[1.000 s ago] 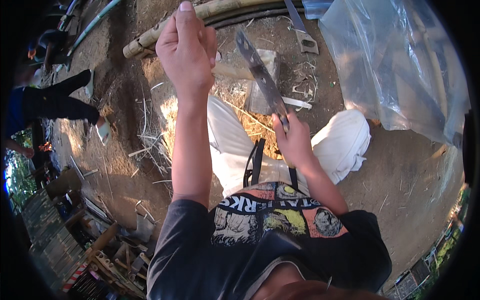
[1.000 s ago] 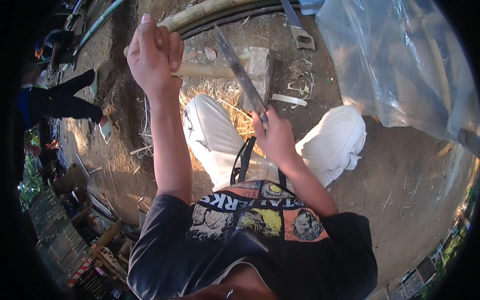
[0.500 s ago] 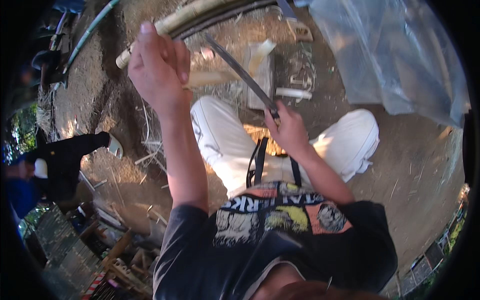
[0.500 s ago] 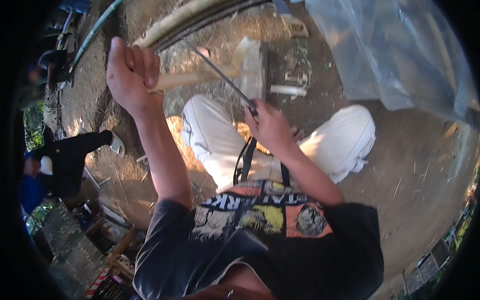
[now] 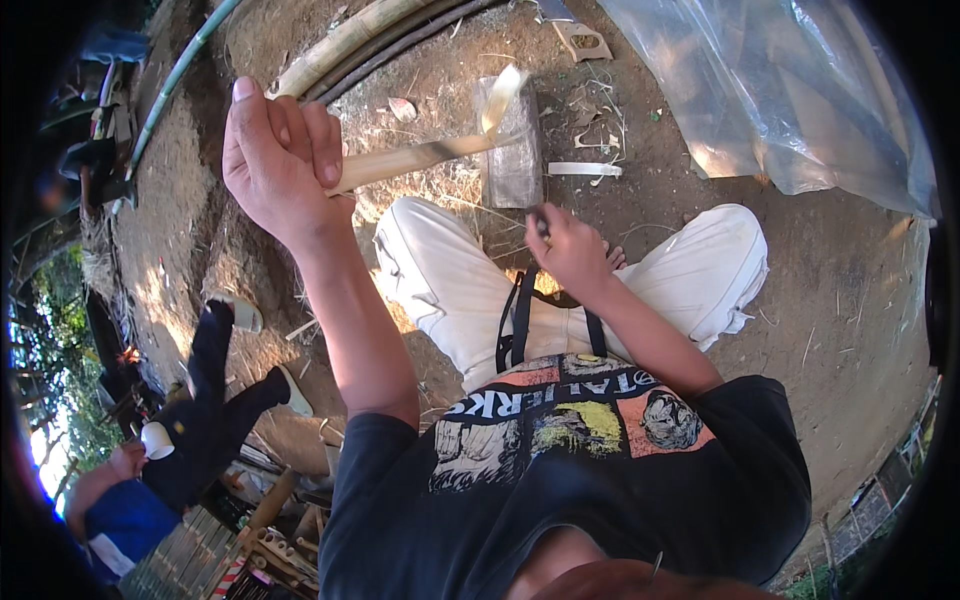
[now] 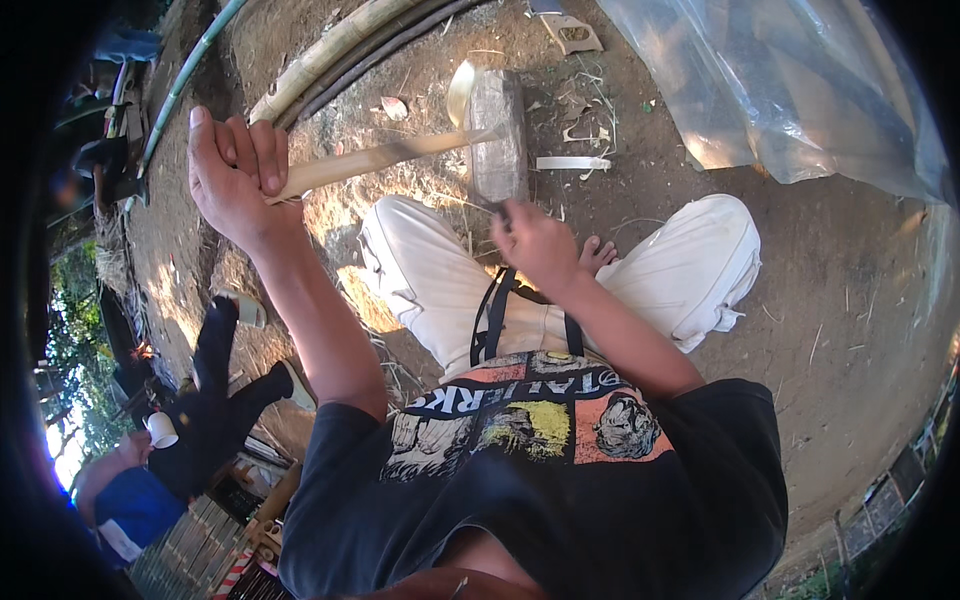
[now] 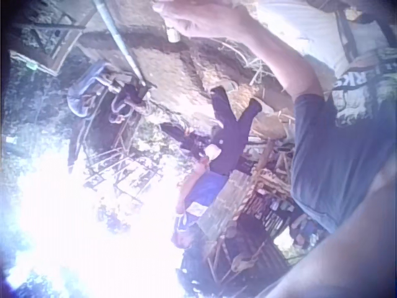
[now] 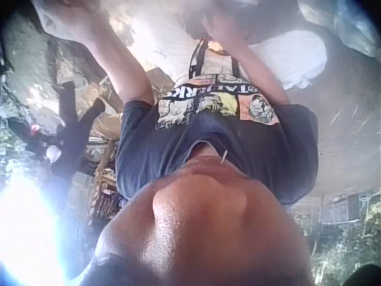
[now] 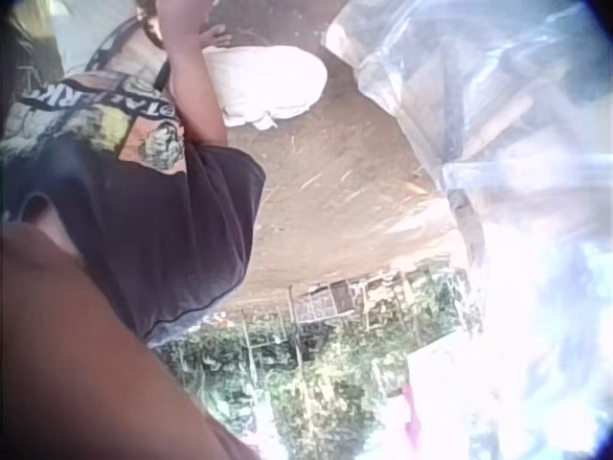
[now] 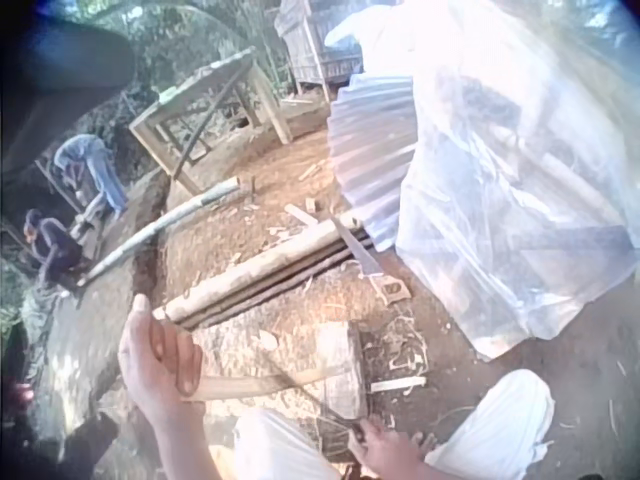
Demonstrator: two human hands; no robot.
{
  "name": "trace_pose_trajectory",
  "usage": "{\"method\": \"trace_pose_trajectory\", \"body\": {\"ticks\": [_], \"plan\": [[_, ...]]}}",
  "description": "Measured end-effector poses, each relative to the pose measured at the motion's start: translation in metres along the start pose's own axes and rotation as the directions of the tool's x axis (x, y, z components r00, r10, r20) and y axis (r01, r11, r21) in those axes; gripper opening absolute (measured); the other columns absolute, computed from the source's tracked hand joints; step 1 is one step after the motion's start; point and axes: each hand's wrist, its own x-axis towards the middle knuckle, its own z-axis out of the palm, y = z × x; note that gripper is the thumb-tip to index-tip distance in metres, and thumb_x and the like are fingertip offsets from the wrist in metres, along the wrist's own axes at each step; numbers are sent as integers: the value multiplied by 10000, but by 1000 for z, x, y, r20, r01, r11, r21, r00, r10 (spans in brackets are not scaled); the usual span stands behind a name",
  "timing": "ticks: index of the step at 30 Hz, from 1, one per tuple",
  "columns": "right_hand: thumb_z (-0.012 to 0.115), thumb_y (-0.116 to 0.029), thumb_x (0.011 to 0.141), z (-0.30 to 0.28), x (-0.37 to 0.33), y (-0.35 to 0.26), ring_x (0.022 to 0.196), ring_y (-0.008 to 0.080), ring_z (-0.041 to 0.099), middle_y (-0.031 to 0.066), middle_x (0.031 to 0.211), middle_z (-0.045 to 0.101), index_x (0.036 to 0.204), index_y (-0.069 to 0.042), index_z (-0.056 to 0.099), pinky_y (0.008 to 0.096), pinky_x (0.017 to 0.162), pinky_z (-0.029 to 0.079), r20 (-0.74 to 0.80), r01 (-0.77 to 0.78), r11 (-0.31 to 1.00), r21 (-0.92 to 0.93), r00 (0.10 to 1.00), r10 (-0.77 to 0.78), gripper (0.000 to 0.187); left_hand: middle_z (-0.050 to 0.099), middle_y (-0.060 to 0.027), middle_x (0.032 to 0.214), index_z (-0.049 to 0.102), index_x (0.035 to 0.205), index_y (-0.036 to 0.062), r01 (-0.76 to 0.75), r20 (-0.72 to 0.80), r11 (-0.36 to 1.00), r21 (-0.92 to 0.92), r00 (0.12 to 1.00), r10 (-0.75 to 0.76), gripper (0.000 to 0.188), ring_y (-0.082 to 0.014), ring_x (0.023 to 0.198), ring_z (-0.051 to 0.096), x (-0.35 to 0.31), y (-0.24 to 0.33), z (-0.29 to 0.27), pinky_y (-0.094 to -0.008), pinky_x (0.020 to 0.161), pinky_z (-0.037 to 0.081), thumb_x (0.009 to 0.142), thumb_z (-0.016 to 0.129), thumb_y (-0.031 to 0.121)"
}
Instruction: The person constructs a bamboo structure by fitting split bamboo poles into a vertical frame and securing them with a hammer. They also sit on the ground to process bamboo strips using a knife and a wooden block.
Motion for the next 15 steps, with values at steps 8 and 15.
{"method": "trace_pose_trajectory", "body": {"ticks": [8, 15], "plan": [[654, -249, 965, -35, 20, -20, 735, 392, 710, 212, 825, 703, 1105, -36, 665, 472, 669, 575, 111, 52, 998, -42, 993, -48, 255, 300, 26, 471, 382, 641, 135, -35, 47, 999, -41, 998, 37, 463, -64, 340, 272, -4, -3, -8, -250, 318, 208, 1084, 485, 221], [521, -195, 1008, 24, -1, 95, 682, 381, 709, 207, 719, 680, 1129, -11, 620, 515, 642, 567, 309, -281, 939, -201, 891, 333, 241, 305, 17, 468, 362, 630, 152, 19, 24, 999, -47, 1000, -17, 476, -66, 333, 248, -7, -4, -14, -247, 305, 205, 1084, 484, 218]]}}
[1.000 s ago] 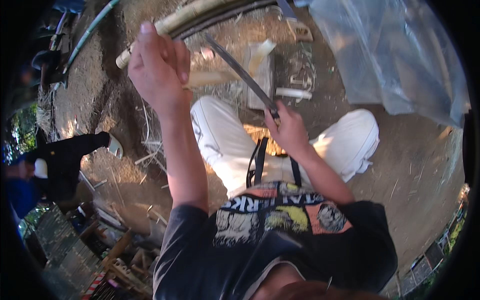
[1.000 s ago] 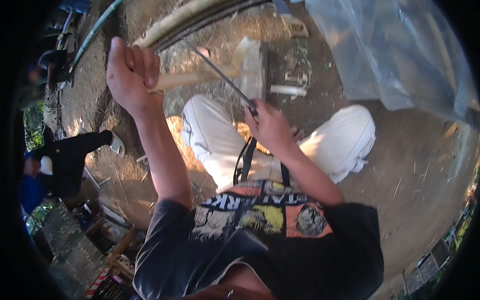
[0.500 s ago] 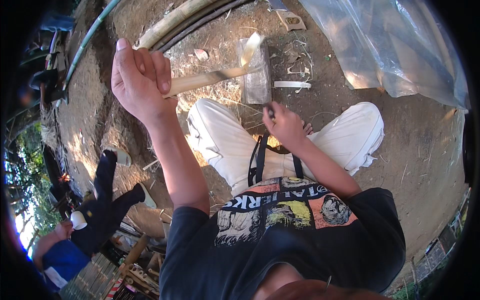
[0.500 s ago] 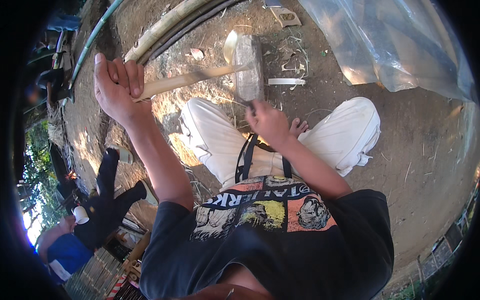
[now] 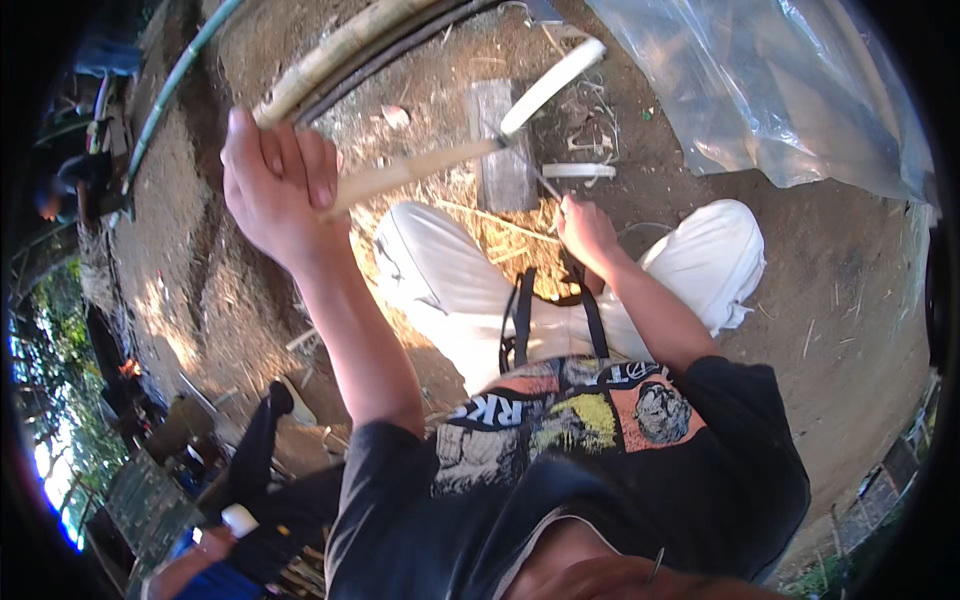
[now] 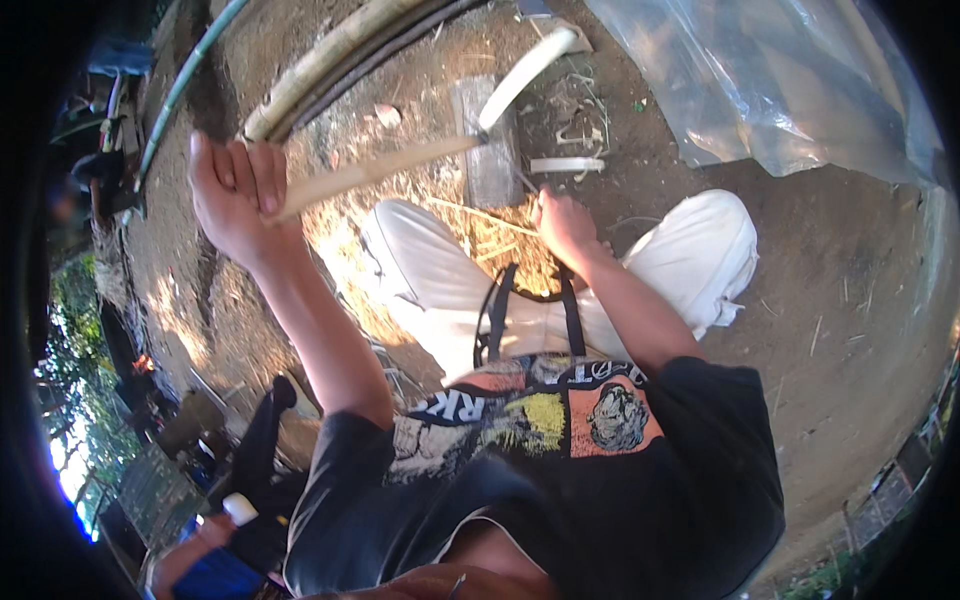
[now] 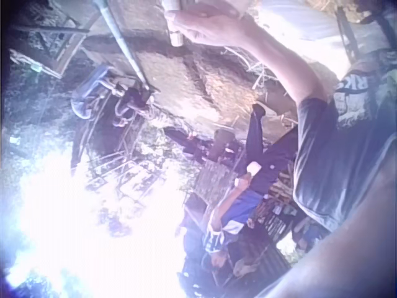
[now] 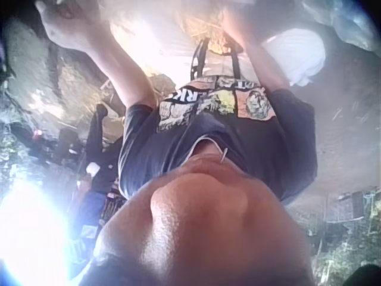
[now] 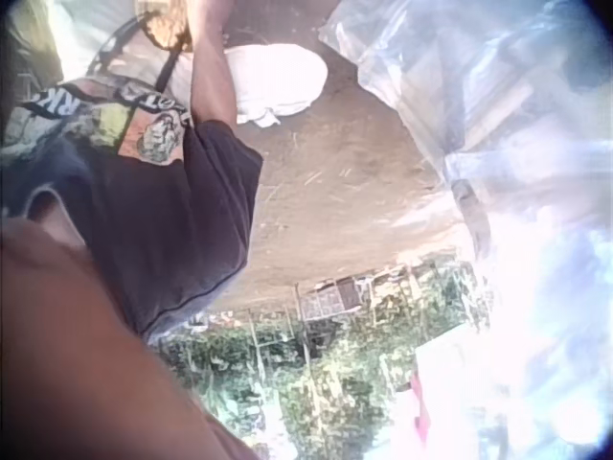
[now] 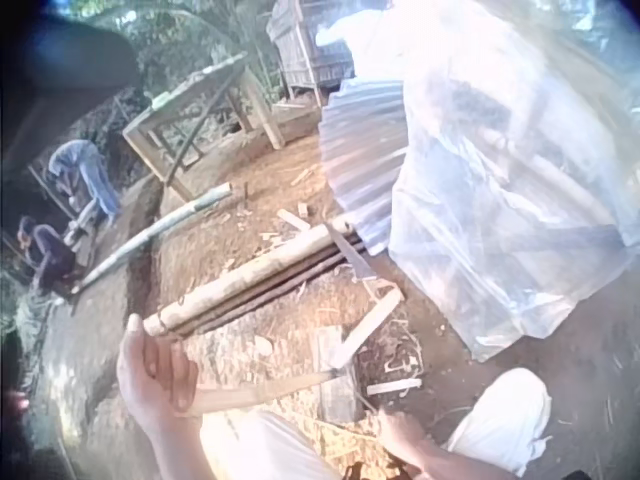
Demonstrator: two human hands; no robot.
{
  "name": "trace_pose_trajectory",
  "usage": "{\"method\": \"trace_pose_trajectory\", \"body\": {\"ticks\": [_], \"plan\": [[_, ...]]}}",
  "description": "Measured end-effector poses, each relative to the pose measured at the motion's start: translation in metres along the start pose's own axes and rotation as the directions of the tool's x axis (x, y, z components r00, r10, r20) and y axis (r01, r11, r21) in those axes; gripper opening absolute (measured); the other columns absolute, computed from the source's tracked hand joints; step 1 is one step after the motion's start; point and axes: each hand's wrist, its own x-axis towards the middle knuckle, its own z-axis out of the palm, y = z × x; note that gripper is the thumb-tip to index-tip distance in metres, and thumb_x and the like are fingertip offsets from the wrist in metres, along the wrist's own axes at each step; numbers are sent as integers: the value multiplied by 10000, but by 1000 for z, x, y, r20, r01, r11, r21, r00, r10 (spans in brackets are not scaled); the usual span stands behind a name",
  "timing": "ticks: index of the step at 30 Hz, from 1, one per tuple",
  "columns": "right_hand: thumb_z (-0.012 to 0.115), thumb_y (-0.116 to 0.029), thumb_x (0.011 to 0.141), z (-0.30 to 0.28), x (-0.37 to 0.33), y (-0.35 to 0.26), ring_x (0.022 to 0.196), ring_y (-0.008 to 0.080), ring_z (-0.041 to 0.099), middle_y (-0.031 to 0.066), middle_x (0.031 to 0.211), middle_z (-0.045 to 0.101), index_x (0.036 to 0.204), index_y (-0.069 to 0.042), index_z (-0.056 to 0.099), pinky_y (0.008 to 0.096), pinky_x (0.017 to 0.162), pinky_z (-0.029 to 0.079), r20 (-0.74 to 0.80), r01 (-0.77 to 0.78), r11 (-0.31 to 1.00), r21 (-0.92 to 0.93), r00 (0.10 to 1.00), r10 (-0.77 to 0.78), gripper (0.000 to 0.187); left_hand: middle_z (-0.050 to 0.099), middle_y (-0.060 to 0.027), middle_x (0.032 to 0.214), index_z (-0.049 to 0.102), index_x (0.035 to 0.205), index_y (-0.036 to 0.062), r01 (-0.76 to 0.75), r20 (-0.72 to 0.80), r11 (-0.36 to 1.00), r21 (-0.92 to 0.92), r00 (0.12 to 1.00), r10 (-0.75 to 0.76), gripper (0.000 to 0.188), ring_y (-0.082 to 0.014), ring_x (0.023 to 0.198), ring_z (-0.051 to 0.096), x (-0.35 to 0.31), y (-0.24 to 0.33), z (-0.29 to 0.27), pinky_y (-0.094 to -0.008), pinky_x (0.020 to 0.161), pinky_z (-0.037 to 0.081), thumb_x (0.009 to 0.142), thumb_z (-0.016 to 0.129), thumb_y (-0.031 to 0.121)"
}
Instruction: The person constructs a bamboo structure by fitting split bamboo poles into a vertical frame and securing them with a hammer. They also sit on the ground to process bamboo strips using a knife and a wooden block.
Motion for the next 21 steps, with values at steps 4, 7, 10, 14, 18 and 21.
{"method": "trace_pose_trajectory", "body": {"ticks": [4, 7, 10, 14, 18, 21], "plan": [[604, -288, 996, -35, -31, -60, 736, 414, 704, 236, 792, 694, 1108, -12, 630, 501, 659, 575, -235, 208, 978, 15, 952, -199, 299, 293, 25, 489, 372, 655, 146, 60, -2, 998, -17, 998, -60, 452, -67, 348, 277, -2, 3, -13, -244, 332, 241, 1079, 492, 245], [604, -295, 996, -13, -20, -49, 708, 421, 700, 229, 836, 707, 1091, -10, 630, 517, 657, 571, -265, 251, 965, 77, 938, -222, 301, 295, 24, 489, 371, 657, 145, 61, 2, 997, -49, 998, -61, 446, -64, 351, 271, 10, -1, -5, -241, 337, 244, 1076, 494, 238], [601, -266, 984, 16, 12, 16, 726, 428, 698, 232, 829, 710, 1059, -14, 624, 541, 688, 564, -57, -149, 983, 104, 986, 156, 264, 299, 22, 491, 364, 657, 150, 69, 8, 997, -40, 998, -68, 445, -64, 350, 260, 4, 1, -7, -239, 335, 238, 1071, 502, 234], [615, -310, 984, -6, 2, -17, 742, 436, 694, 245, 800, 694, 1044, -18, 625, 539, 668, 548, -113, 0, 989, 147, 993, 16, 298, 299, 19, 492, 357, 658, 154, 56, 66, 998, -39, 996, -53, 445, -63, 349, 246, 7, -2, -25, -237, 331, 231, 1070, 506, 235], [633, -270, 983, -32, -9, -55, 708, 417, 693, 197, 768, 692, 1069, -11, 641, 498, 627, 551, -385, 307, 928, 213, 899, -209, 273, 306, 18, 492, 345, 641, 155, 113, -10, 993, -32, 993, -114, 463, -61, 358, 246, 14, 3, -17, -242, 338, 209, 1069, 511, 216], [644, -242, 978, -48, -26, -87, 701, 397, 699, 197, 773, 692, 1052, -18, 639, 481, 620, 557, -448, 360, 897, 255, 867, -220, 237, 304, 23, 486, 349, 633, 149, 106, -6, 994, -16, 994, -106, 470, -63, 358, 246, 15, 2, -7, -247, 340, 194, 1068, 517, 213]]}}
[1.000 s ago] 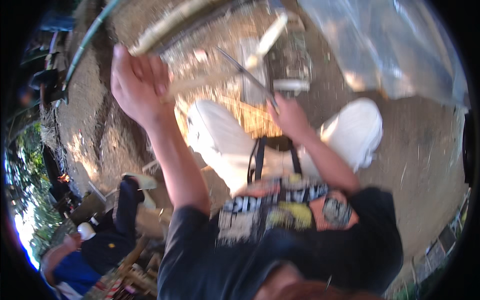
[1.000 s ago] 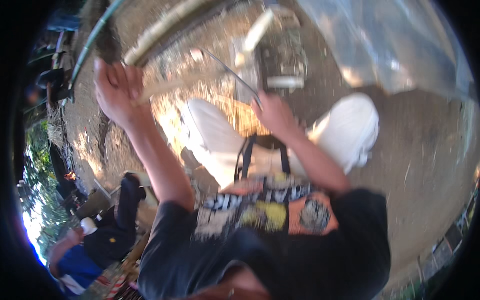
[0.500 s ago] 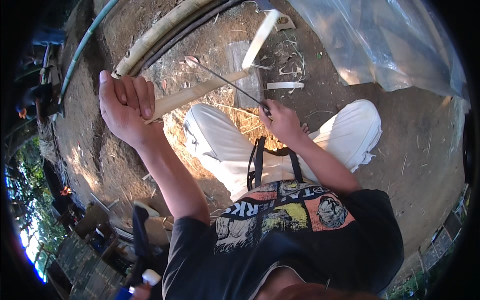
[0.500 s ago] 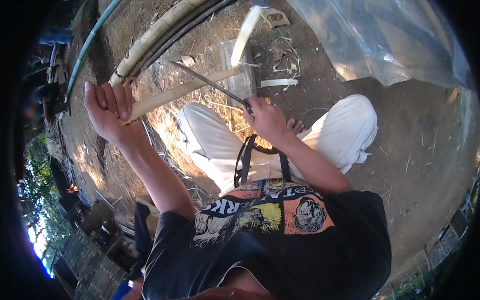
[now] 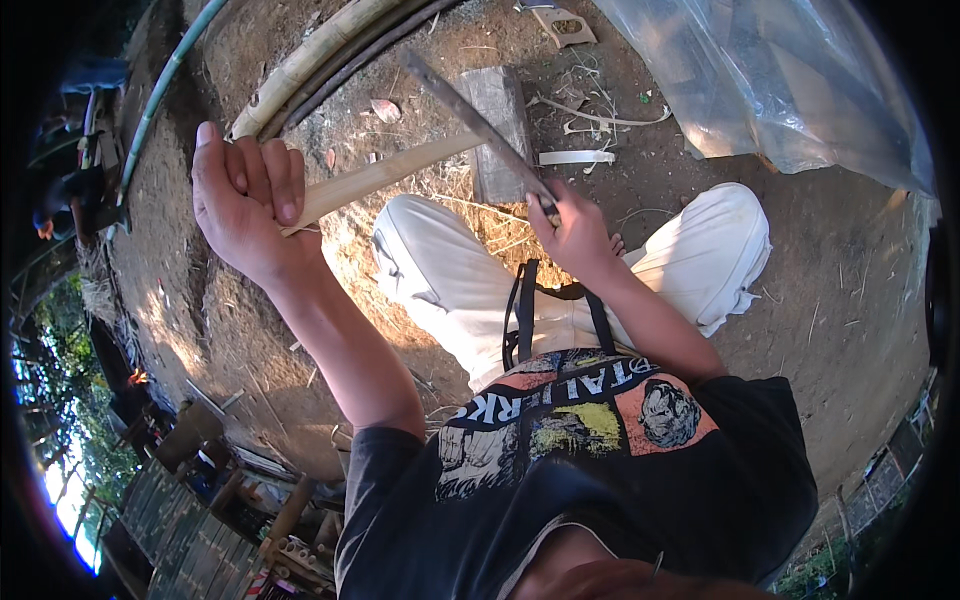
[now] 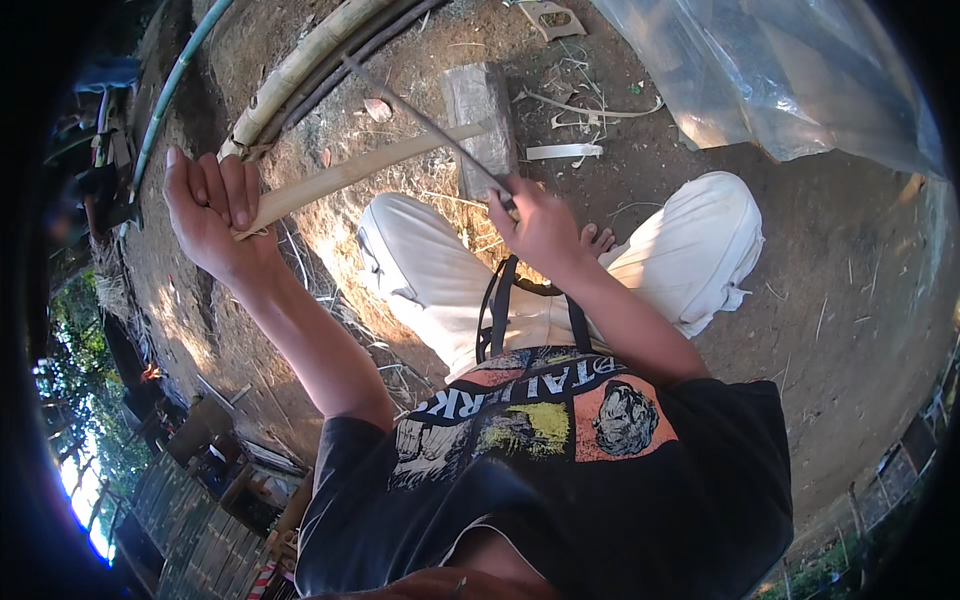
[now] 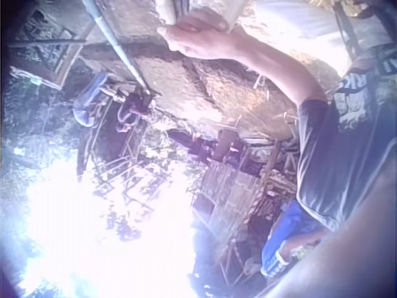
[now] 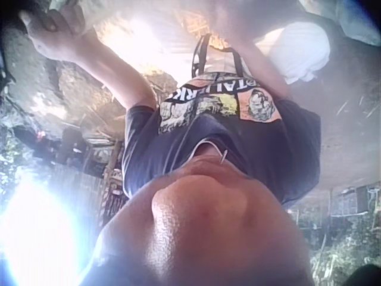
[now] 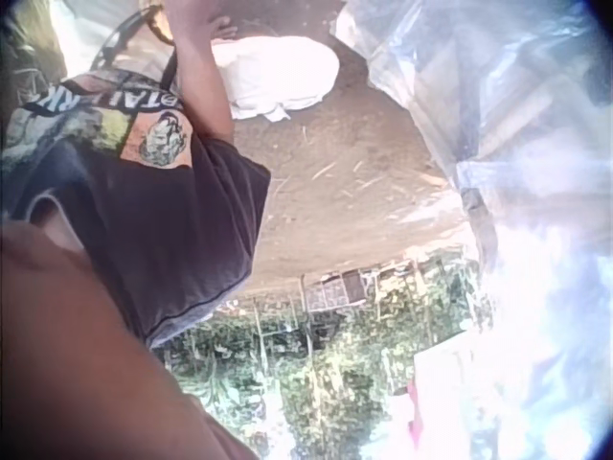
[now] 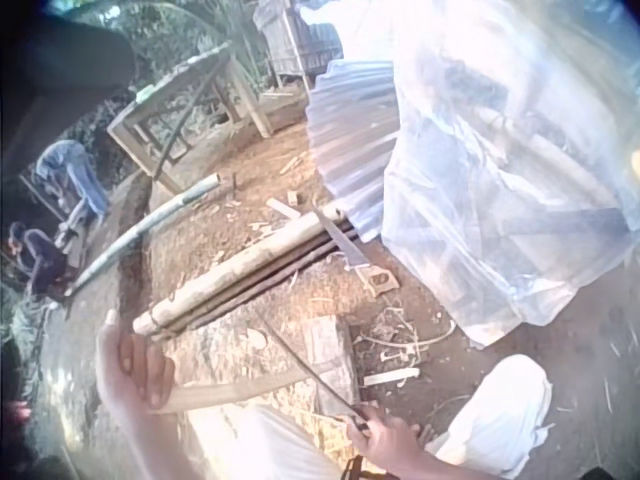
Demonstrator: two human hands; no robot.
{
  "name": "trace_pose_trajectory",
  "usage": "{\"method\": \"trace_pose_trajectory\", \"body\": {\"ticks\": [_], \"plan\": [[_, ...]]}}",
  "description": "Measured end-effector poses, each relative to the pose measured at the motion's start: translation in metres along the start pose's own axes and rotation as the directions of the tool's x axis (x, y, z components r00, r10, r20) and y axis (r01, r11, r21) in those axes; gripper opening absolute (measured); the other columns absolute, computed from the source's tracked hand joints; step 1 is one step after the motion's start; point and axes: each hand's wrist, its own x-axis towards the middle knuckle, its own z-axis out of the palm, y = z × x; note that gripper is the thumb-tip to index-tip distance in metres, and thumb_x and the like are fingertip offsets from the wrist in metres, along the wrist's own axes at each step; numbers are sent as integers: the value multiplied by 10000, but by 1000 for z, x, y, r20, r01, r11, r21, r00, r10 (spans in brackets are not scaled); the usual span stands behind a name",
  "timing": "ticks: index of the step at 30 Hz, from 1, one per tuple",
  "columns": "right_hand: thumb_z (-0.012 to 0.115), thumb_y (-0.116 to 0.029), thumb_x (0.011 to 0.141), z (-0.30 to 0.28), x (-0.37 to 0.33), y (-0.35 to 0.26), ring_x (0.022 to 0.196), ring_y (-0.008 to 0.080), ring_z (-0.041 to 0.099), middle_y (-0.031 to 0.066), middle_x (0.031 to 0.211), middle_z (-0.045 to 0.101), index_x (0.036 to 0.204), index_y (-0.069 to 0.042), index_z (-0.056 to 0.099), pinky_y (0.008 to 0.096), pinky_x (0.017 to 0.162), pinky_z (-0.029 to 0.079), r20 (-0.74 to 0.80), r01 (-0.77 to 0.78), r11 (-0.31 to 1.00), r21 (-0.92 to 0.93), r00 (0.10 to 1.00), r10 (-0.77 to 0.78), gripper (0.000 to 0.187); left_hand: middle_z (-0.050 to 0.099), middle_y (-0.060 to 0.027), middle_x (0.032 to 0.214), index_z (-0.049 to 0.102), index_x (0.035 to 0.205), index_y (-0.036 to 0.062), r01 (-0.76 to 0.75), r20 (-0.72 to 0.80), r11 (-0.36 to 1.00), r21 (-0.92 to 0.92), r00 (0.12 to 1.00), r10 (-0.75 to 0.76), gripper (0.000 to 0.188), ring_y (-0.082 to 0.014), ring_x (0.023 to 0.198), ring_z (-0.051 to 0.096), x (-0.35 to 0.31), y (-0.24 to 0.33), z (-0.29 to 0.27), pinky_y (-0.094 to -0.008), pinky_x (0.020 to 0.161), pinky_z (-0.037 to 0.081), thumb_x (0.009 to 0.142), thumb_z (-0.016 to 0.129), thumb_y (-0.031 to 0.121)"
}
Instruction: The person constructs a bamboo structure by fitting split bamboo poles into a vertical frame and securing them with a hammer. They also sit on the ground to process bamboo strips using a knife and a wooden block.
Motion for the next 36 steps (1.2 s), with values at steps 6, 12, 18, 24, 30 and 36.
{"method": "trace_pose_trajectory", "body": {"ticks": [6, 12, 18, 24, 30, 36], "plan": [[630, -277, 978, 20, -12, 102, 661, 353, 713, 200, 726, 693, 1090, 23, 644, 456, 619, 575, 257, -358, 858, -368, 848, 464, 321, 288, 36, 472, 395, 632, 133, -57, 108, 987, 148, 993, 42, 453, -56, 363, 252, -13, -1, 25, -249, 352, 201, 1062, 525, 190], [674, -256, 965, -16, 19, -36, 693, 309, 738, 179, 789, 714, 1108, 21, 678, 414, 641, 592, 179, -64, 996, -57, 981, 74, 312, 284, 27, 478, 408, 666, 124, -24, 104, 999, 45, 994, 19, 406, -62, 376, 275, 5, -5, 20, -244, 367, 225, 1053, 524, 156], [716, -122, 929, -48, 6, -110, 715, 285, 750, 180, 905, 727, 1086, 25, 678, 357, 625, 593, 114, 82, 973, 214, 988, -108, 219, 308, 16, 485, 402, 647, 123, -44, 30, 995, 86, 999, 42, 422, -77, 368, 277, -2, -5, 28, -246, 363, 221, 1047, 535, 145], [682, -133, 933, -45, -4, -100, 673, 337, 721, 191, 836, 712, 1068, -5, 654, 399, 599, 565, 221, -1, 997, 81, 975, -17, 188, 346, 34, 515, 423, 677, 114, -352, 13, 907, 232, 933, 359, 408, -56, 479, 366, -5, -19, 26, -218, 465, 296, 1052, 572, 176], [686, -60, 921, -65, 0, -114, 573, 291, 695, 138, 659, 650, 1045, 33, 637, 386, 546, 505, 228, 71, 997, -20, 972, -65, 162, 548, -57, 952, 580, 982, 68, -363, -227, 879, 309, 870, 439, 262, -130, 889, 558, -12, -20, 51, -260, 818, 454, 1060, 586, 318], [709, -86, 902, -63, -3, -122, 604, 338, 700, 182, 724, 677, 1027, 35, 641, 405, 551, 525, 199, 90, 996, -7, 976, -87, 187, 438, -114, 1247, 328, 1386, 40, -214, -174, 827, 520, 921, 348, 599, -190, 1156, 480, -12, -12, 26, -366, 1043, 401, 1055, 537, 493]]}}
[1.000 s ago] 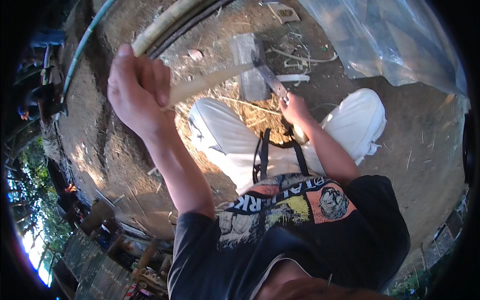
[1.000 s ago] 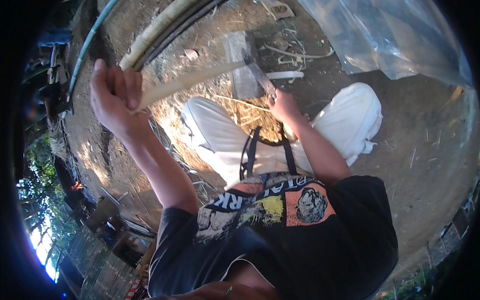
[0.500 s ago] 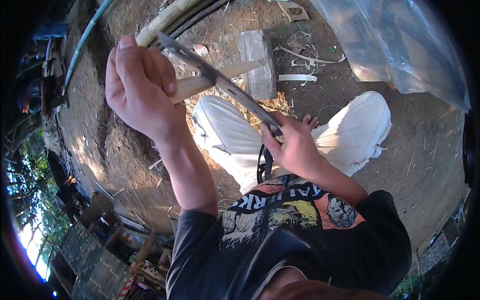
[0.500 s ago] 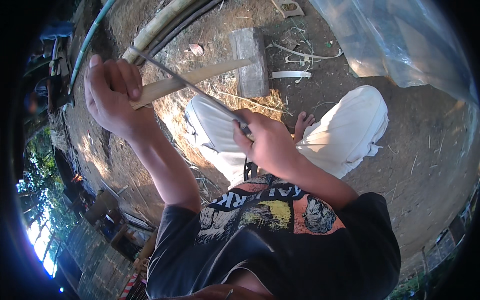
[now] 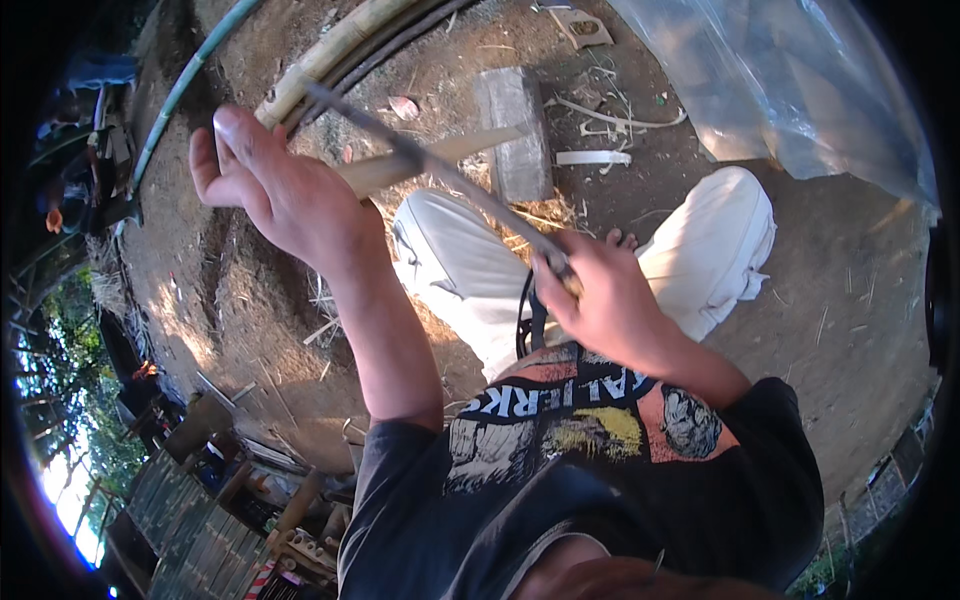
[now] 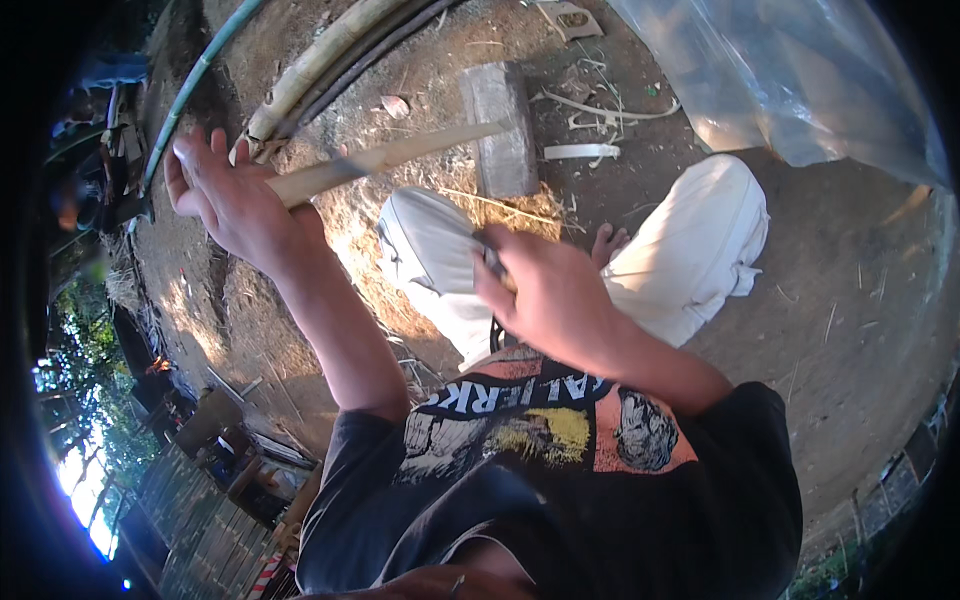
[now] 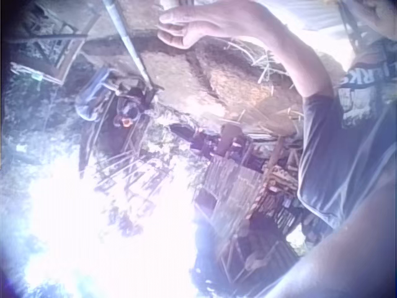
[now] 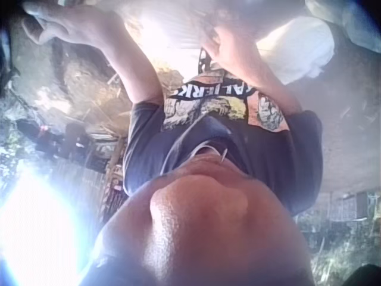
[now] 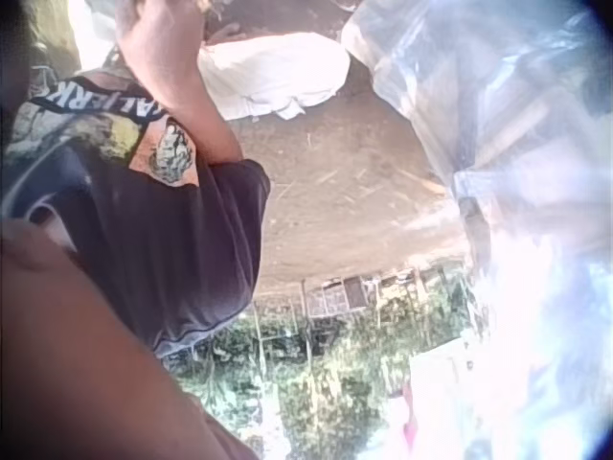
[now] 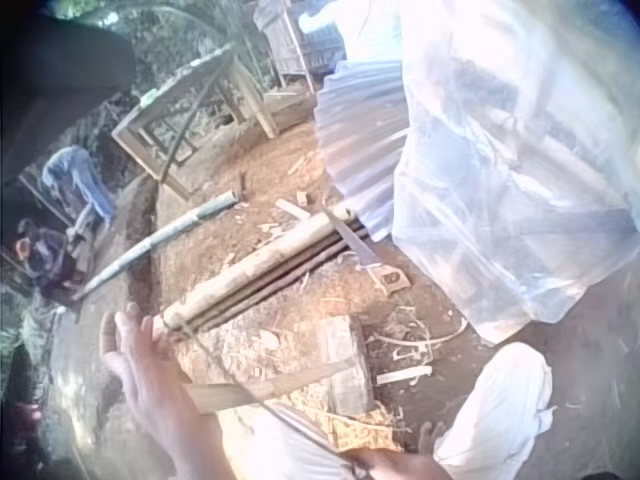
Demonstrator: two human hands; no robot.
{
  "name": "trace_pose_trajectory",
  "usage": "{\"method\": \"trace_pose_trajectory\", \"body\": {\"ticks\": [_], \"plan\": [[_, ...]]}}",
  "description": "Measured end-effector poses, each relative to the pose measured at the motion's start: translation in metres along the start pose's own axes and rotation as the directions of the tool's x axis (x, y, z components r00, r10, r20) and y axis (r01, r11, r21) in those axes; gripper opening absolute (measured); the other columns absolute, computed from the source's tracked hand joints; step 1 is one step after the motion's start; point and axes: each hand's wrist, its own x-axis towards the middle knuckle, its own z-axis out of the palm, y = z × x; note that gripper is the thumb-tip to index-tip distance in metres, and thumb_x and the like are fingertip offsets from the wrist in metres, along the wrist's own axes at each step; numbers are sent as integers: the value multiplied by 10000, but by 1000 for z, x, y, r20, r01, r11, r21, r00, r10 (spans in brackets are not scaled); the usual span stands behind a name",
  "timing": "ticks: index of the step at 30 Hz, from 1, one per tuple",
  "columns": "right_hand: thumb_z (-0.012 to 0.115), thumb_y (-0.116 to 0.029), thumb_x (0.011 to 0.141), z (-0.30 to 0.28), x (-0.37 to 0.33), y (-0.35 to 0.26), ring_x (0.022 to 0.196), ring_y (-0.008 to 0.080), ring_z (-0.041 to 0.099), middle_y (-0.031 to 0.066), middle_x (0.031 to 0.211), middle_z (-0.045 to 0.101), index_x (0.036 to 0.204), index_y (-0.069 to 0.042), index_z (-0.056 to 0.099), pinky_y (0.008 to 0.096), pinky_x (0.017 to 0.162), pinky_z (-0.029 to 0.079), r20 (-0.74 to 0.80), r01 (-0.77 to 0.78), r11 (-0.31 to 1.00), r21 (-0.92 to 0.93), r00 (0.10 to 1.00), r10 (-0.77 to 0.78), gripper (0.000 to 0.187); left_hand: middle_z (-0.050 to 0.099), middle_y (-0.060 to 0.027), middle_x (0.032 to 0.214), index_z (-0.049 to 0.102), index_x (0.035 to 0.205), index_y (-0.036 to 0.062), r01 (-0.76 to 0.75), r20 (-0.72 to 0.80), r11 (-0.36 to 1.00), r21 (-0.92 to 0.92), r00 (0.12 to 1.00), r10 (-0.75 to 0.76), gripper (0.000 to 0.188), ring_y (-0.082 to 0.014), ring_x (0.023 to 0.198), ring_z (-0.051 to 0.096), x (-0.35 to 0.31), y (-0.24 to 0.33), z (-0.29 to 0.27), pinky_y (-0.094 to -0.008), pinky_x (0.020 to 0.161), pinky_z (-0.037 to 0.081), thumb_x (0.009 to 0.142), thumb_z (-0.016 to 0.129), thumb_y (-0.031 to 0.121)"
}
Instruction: The person constructs a bamboo structure by fitting split bamboo poles into a vertical frame and securing them with a hammer. They also sit on the ground to process bamboo strips using a knife and a wooden block.
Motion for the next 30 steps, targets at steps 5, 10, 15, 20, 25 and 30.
{"method": "trace_pose_trajectory", "body": {"ticks": [5, 10, 15, 20, 25, 30], "plan": [[702, -75, 905, 9, 12, 26, 612, 274, 719, 193, 736, 680, 1047, 54, 662, 384, 503, 535, 185, -250, 968, 24, 953, 241, 195, 436, -119, 1248, 344, 1382, 68, 20, -86, 999, 46, 996, -16, 602, -205, 1164, 465, 0, -2, -5, -384, 1095, 351, 1049, 515, 540], [712, -91, 898, 1, -3, -6, 653, 301, 727, 200, 789, 700, 1077, 56, 666, 402, 533, 550, 8, 110, 993, -47, 994, -110, 237, 435, -134, 1265, 347, 1377, 78, 83, -99, 997, 3, 992, -82, 591, -218, 1160, 469, -2, 2, -1, -396, 1101, 353, 1051, 500, 546], [692, -143, 923, 4, 9, 24, 625, 279, 716, 191, 773, 697, 1110, 11, 670, 402, 552, 553, 133, -77, 995, -61, 987, 85, 243, 436, -139, 1254, 338, 1377, 85, 37, -79, 998, 58, 996, -32, 574, -222, 1147, 473, 1, -2, 1, -400, 1095, 372, 1062, 460, 549], [638, -180, 984, 10, -3, 24, 621, 335, 706, 181, 752, 687, 998, 9, 665, 409, 554, 545, 271, -243, 936, -257, 911, 311, 191, 447, -159, 1312, 330, 1397, 75, 76, -26, 995, 72, 997, -74, 574, -255, 1203, 496, -14, 3, -11, -409, 1099, 407, 1067, 451, 528], [680, -160, 955, 2, -2, 33, 653, 372, 716, 230, 771, 684, 1170, 67, 607, 473, 537, 535, 97, -105, 985, -134, 988, 118, 321, 430, -191, 1346, 312, 1390, 33, 60, 13, 989, 138, 998, -62, 615, -270, 1310, 444, -10, 4, 0, -439, 1148, 353, 1081, 358, 564], [674, -150, 948, 10, -2, 44, 657, 367, 716, 251, 820, 706, 1071, 28, 670, 444, 538, 545, 64, -109, 984, -143, 991, 119, 217, 419, -194, 1421, 333, 1394, 17, 78, 13, 990, 120, 997, -80, 646, -293, 1395, 399, -20, 8, -1, -450, 1193, 320, 1074, 359, 577]]}}
